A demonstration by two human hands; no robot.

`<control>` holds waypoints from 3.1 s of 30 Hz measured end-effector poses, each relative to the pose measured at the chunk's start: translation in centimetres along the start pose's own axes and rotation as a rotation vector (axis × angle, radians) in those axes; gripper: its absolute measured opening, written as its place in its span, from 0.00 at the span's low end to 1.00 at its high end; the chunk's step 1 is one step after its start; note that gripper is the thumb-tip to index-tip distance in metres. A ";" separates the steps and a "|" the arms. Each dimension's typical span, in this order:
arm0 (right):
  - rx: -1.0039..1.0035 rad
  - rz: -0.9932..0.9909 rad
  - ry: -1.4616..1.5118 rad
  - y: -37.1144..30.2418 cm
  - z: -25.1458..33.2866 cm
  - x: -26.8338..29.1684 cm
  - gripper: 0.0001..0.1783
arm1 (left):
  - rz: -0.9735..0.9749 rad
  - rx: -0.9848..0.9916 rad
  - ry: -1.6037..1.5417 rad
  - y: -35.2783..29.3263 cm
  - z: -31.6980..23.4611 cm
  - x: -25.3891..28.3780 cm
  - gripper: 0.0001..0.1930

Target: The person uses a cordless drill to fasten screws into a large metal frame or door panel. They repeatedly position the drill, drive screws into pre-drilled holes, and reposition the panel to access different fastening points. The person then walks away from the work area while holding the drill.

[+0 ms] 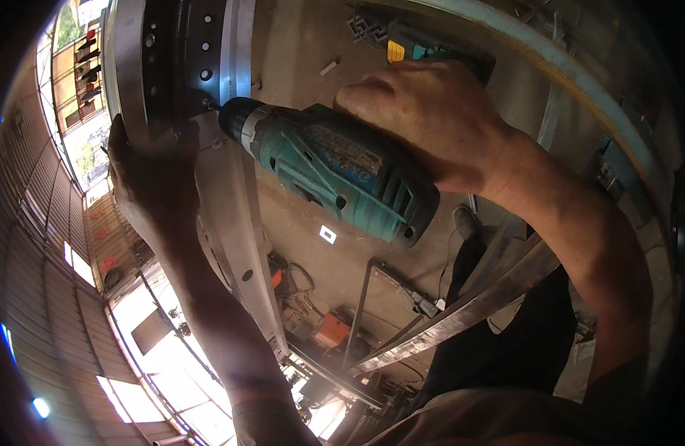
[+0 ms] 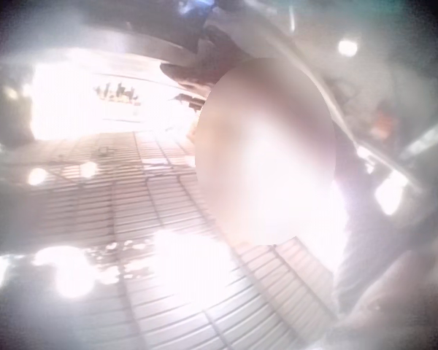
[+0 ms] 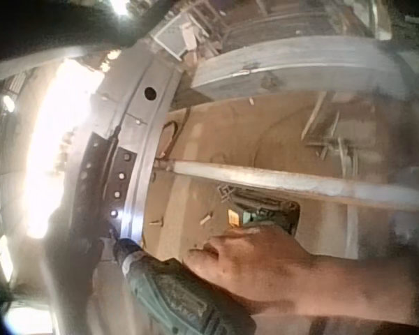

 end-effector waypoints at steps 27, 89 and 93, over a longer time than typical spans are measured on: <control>-0.074 -0.067 0.478 -0.4 -0.1 -1.5 0.17 | -0.002 0.100 -0.099 -0.4 -0.8 0.5 0.38; -0.081 -0.151 0.651 -0.8 0.3 -3.7 0.23 | -0.247 -0.250 -0.323 -1.6 0.5 -0.7 0.06; -0.110 -0.159 0.525 -0.8 0.9 -3.9 0.23 | -0.256 -0.300 -0.280 -1.3 0.5 -0.6 0.06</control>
Point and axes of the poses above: each hand's wrist, its own y-axis towards the middle knuckle, its own x-axis out of the back of the hand, z = x × y, the point moved 1 cm from there along y, towards the middle knuckle, and after that the axes turned 4 degrees about x, right-handed, at the moved point
